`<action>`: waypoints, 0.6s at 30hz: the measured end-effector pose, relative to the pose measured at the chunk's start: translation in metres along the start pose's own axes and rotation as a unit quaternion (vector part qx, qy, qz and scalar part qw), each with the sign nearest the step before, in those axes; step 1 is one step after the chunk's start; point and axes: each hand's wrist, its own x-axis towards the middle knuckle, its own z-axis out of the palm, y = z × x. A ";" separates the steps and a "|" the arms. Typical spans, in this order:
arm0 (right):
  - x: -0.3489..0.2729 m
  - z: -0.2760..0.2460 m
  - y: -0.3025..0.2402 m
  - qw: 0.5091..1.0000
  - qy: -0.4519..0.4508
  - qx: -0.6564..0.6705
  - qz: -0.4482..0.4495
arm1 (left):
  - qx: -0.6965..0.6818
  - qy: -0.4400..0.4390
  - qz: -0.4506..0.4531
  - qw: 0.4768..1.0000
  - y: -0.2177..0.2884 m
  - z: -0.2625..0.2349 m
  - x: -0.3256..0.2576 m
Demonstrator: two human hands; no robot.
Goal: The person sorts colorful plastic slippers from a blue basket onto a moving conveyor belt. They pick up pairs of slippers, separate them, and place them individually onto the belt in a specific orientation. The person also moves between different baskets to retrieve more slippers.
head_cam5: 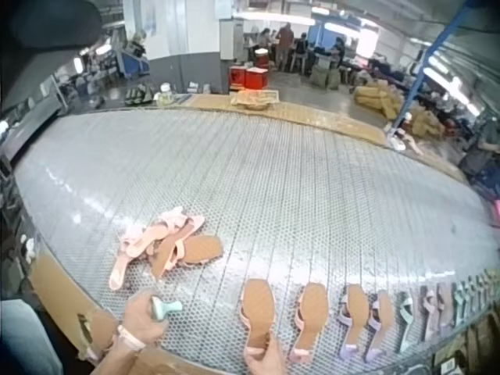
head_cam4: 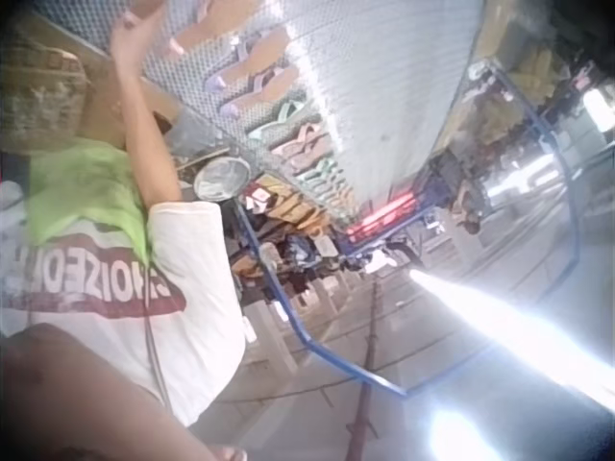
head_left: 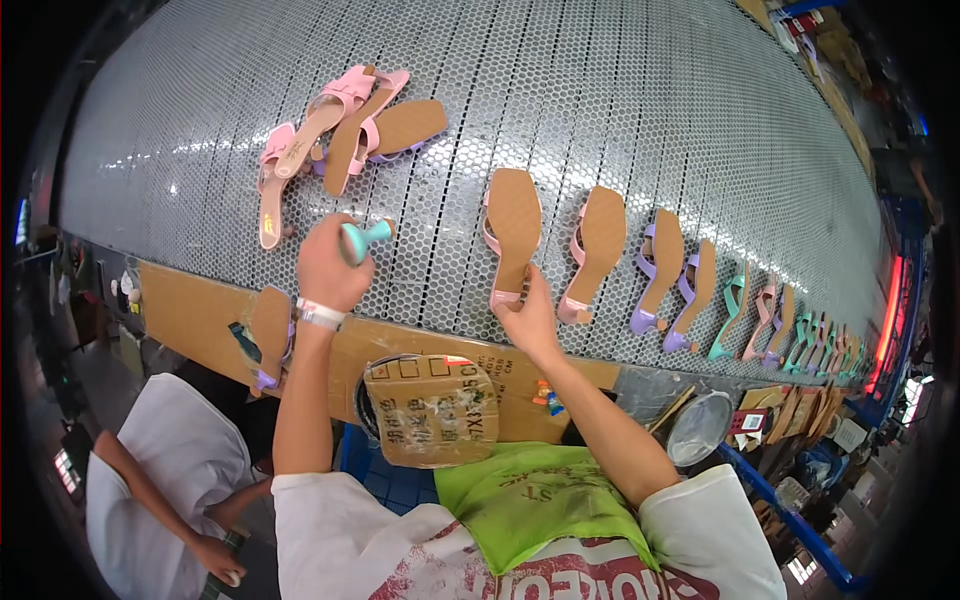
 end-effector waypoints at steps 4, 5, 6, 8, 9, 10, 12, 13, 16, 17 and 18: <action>-0.014 -0.002 -0.010 0.995 0.042 -0.034 -0.084 | -0.162 0.138 -0.008 0.977 0.021 -0.030 -0.005; -0.019 -0.004 -0.011 0.993 0.041 -0.037 -0.100 | -0.169 0.123 -0.054 0.976 0.023 -0.033 -0.010; -0.024 -0.006 -0.011 0.992 0.041 -0.040 -0.116 | -0.176 0.108 -0.099 0.973 0.026 -0.035 -0.013; -0.036 -0.010 -0.013 0.989 0.040 -0.049 -0.137 | -0.146 0.116 -0.062 0.980 0.034 -0.030 -0.019; -0.043 -0.012 -0.015 0.988 0.040 -0.052 -0.141 | -0.154 0.106 -0.056 0.981 0.035 -0.030 -0.022; -0.048 -0.017 -0.015 0.987 0.044 -0.057 -0.143 | -0.164 0.092 -0.047 0.981 0.036 -0.027 -0.025; -0.057 -0.028 -0.010 0.987 0.014 -0.040 -0.153 | -0.058 0.005 -0.091 0.994 0.019 -0.031 -0.034; -0.064 -0.033 -0.006 0.987 -0.005 -0.029 -0.157 | -0.043 -0.031 -0.131 0.990 0.007 -0.030 -0.041; -0.088 -0.052 0.002 0.988 -0.001 -0.037 -0.149 | -0.208 -0.026 -0.197 0.958 -0.015 -0.017 -0.049; -0.095 -0.056 0.009 0.988 0.013 -0.043 -0.150 | -0.266 0.001 -0.165 0.950 -0.017 -0.008 -0.052; -0.103 -0.062 0.015 0.989 0.020 -0.044 -0.143 | -0.323 0.026 -0.133 0.937 -0.018 -0.001 -0.055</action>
